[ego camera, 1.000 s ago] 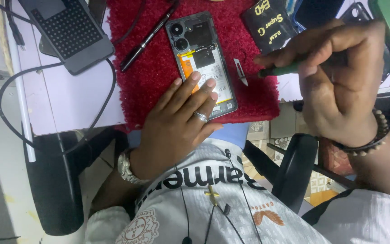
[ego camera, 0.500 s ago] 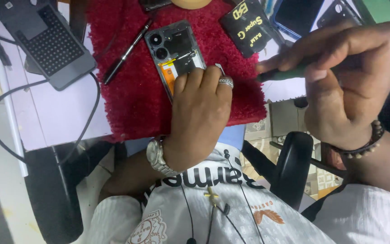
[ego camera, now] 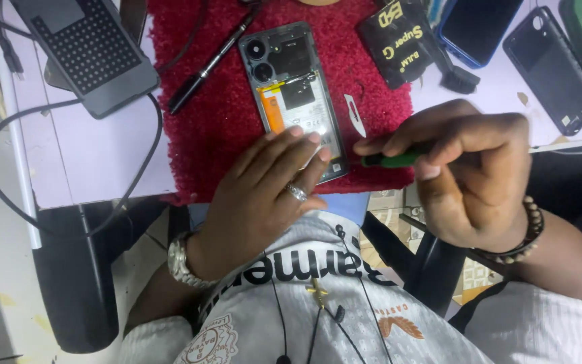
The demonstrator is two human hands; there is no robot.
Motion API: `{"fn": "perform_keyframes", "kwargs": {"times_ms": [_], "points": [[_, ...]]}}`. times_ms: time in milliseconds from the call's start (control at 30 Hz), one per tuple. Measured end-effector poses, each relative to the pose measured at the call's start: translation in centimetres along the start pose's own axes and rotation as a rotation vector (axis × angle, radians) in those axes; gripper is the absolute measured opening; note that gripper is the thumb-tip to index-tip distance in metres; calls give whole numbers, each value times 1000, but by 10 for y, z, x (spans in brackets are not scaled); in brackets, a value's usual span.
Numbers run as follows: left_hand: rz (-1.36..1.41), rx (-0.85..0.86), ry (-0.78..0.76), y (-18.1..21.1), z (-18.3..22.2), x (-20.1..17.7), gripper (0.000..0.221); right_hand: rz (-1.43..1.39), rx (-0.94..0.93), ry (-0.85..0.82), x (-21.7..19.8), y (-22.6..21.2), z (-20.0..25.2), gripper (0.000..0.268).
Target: Using a precision screwdriver to work on the internal components of a disassembled smartphone at a repair bench.
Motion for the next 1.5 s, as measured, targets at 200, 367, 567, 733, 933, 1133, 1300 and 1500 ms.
{"fn": "perform_keyframes", "kwargs": {"times_ms": [200, 367, 567, 733, 933, 1133, 1300, 1500], "points": [[-242, 64, -40, 2, 9, 14, 73, 36, -17, -33, 15, 2, -5, 15], [-224, 86, -6, 3, 10, 12, 69, 14, 29, 10, 14, 9, -5, 19], [-205, 93, -2, 7, 7, 7, 55, 106, -5, 33, 14, 3, -4, 26], [-156, 89, 45, 8, 6, -1, 47, 351, -45, -17, 19, -4, 1, 19], [-152, 78, 81, 10, 4, -4, 40, 552, -65, -128, 30, -5, 6, 23], [-114, 63, 47, 9, 5, 6, 45, 882, -287, -139, 43, -39, 5, 32], [-91, 97, -6, 5, 1, 6, 44, 832, -133, -275, 47, -29, -5, 10], [-48, 159, -228, -3, -5, 11, 29, 884, -137, -278, 43, -30, -5, 24]]}}
Point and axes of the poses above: each hand's wrist, its own z-axis away from the middle knuckle, its own x-axis out of the palm, y = z × x, the point moved 10 cm from there along -z, towards the middle knuckle, and after that the axes turned 8 degrees about -y, right-handed, at the moved point
